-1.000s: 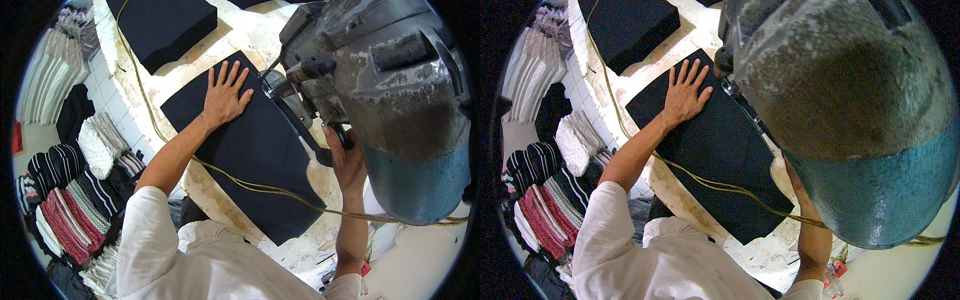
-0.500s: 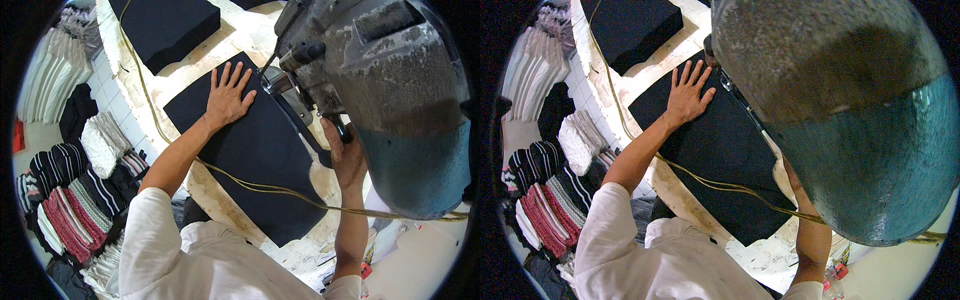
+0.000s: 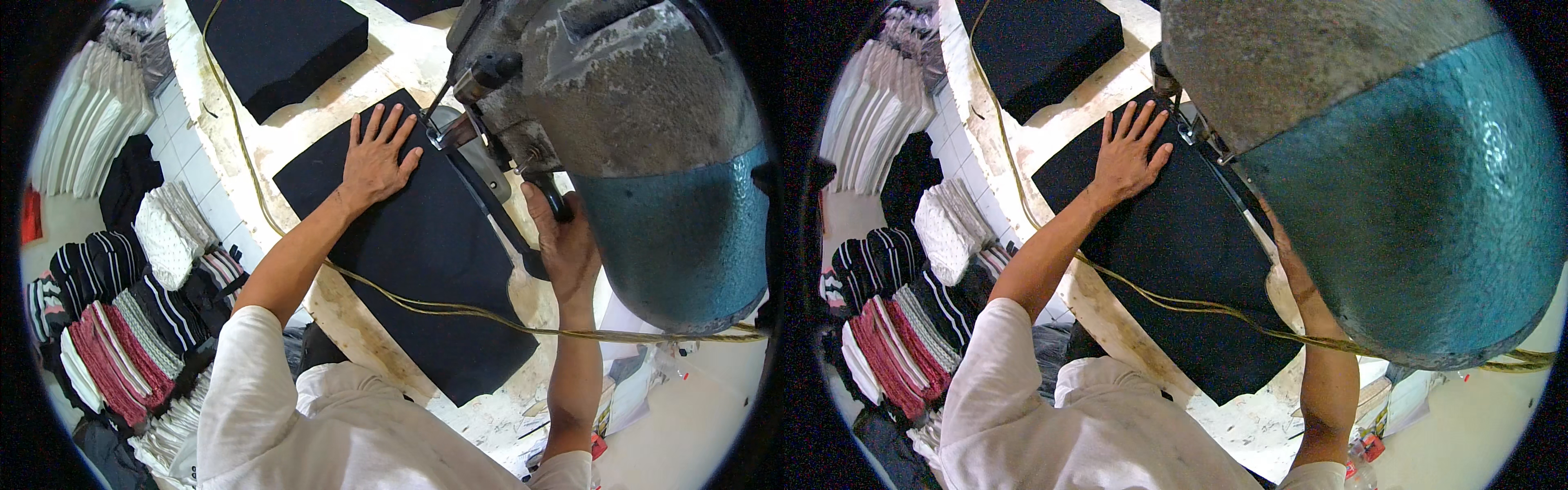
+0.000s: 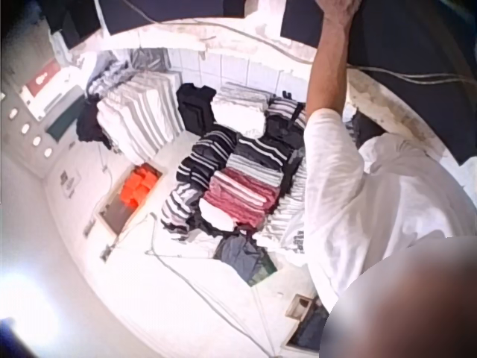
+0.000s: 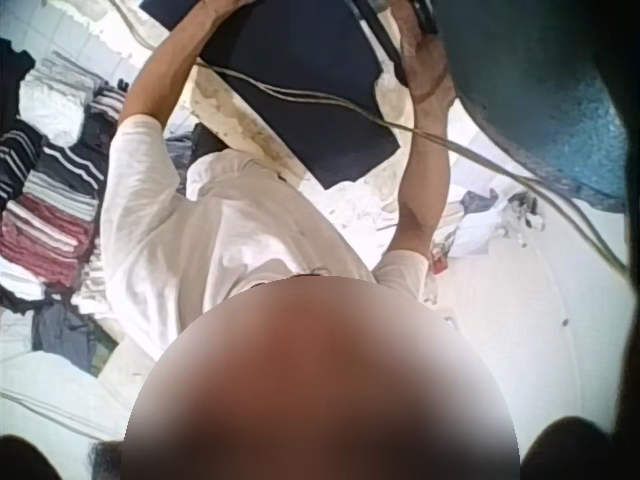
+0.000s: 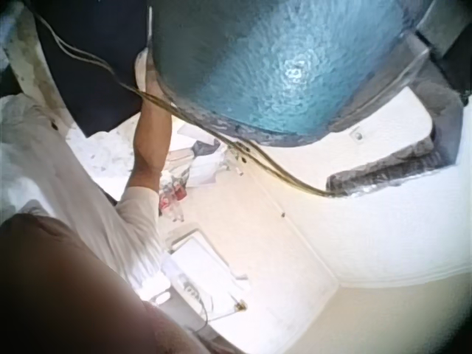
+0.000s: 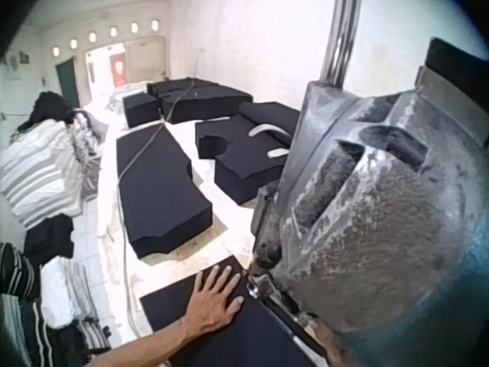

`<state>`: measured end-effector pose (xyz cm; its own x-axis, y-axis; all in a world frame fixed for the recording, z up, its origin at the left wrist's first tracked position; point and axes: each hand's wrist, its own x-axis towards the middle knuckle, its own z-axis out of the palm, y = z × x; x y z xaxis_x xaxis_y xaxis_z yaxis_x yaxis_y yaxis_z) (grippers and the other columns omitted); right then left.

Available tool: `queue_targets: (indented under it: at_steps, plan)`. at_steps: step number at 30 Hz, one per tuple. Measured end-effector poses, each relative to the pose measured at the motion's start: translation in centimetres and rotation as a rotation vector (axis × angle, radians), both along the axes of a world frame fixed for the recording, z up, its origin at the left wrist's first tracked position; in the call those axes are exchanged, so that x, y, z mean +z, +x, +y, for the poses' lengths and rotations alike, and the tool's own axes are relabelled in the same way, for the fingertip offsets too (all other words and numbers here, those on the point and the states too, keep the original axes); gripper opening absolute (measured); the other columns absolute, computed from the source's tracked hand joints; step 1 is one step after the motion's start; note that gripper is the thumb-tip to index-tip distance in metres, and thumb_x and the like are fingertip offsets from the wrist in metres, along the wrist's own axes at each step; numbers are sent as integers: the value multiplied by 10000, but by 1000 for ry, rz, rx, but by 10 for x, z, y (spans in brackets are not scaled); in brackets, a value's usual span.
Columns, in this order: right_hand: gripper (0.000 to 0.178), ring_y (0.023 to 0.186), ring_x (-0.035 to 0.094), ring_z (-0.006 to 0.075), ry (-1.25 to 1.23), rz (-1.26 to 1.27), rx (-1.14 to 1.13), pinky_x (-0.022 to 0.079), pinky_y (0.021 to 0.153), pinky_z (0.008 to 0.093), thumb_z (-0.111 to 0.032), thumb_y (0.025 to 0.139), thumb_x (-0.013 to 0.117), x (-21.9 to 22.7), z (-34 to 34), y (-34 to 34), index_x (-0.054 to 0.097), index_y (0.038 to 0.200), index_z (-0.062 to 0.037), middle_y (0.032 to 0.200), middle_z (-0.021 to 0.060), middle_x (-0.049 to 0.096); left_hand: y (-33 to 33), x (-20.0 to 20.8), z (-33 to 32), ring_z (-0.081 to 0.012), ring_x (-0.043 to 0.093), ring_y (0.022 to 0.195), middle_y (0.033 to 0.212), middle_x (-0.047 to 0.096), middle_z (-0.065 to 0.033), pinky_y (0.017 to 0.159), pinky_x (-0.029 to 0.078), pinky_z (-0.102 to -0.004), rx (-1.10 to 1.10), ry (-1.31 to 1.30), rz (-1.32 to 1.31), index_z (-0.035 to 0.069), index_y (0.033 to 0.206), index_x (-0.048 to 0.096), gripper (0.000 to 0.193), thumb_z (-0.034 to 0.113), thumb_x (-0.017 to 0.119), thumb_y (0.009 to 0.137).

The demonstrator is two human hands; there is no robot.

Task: The person places a paper pattern on a black fabric piece, traces its outline with a marker, and then uses a manual fabric cutter to cut along the traced line. The cut fabric piece is set aside on the table.

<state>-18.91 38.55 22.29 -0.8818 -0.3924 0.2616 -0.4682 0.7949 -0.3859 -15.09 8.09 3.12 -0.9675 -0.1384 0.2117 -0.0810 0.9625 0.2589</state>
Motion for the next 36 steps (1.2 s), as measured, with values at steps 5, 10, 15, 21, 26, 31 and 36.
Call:
queue_targets:
  at_steps: [5, 10, 15, 21, 26, 31, 36]
  plan:
    - [621, 700, 653, 216, -261, -99, 16, 522, 644, 324, -542, 973, 855, -2, -11, -2, 732, 881, 59, 761, 129, 690, -2, -1, 0, -346, 242, 1688, 1803, 351, -91, 1371, 73, -616, 14, -6, -16, 215, 1700, 458, 668, 577, 440, 1139]
    - [616, 714, 631, 227, -248, -136, 3, 519, 670, 341, -549, 957, 870, 1, -16, -3, 729, 908, 49, 756, 122, 656, -2, -2, -1, -348, 254, 1684, 1782, 392, -111, 1363, 83, -635, 9, 9, 19, 201, 1682, 494, 667, 567, 438, 1128]
    - [638, 707, 627, 233, -151, -134, -10, 518, 669, 352, -577, 949, 865, 5, -19, -8, 726, 903, 45, 743, 123, 649, -5, -5, -3, -351, 271, 1678, 1778, 397, -122, 1361, 102, -636, 38, 21, 43, 176, 1682, 490, 649, 532, 418, 1145]
    - [654, 688, 624, 229, -131, -139, -28, 510, 652, 351, -600, 946, 855, 11, -25, -10, 724, 885, 37, 728, 119, 645, -15, -5, -11, -345, 285, 1675, 1782, 385, -135, 1366, 123, -612, 130, 24, 30, 135, 1695, 460, 675, 525, 408, 1147]
    - [667, 673, 621, 226, -128, -134, -36, 505, 637, 349, -620, 943, 847, 13, -30, -12, 722, 869, 31, 714, 117, 643, -15, -5, -13, -345, 285, 1676, 1787, 380, -131, 1371, 120, -604, 123, 37, 5, 136, 1699, 454, 685, 531, 406, 1141]
    - [680, 657, 619, 223, -124, -133, -33, 499, 623, 348, -640, 940, 838, 12, -36, -16, 720, 854, 25, 701, 114, 640, -16, -4, -13, -344, 278, 1679, 1792, 371, -131, 1372, 118, -602, 127, 37, -14, 139, 1704, 447, 691, 538, 395, 1142]
    - [694, 642, 616, 221, -130, -129, -25, 493, 609, 347, -659, 938, 830, 11, -40, -19, 718, 838, 18, 688, 111, 638, -16, -4, -13, -335, 274, 1682, 1793, 369, -124, 1376, 114, -595, 134, 29, -14, 150, 1709, 440, 702, 558, 380, 1141]
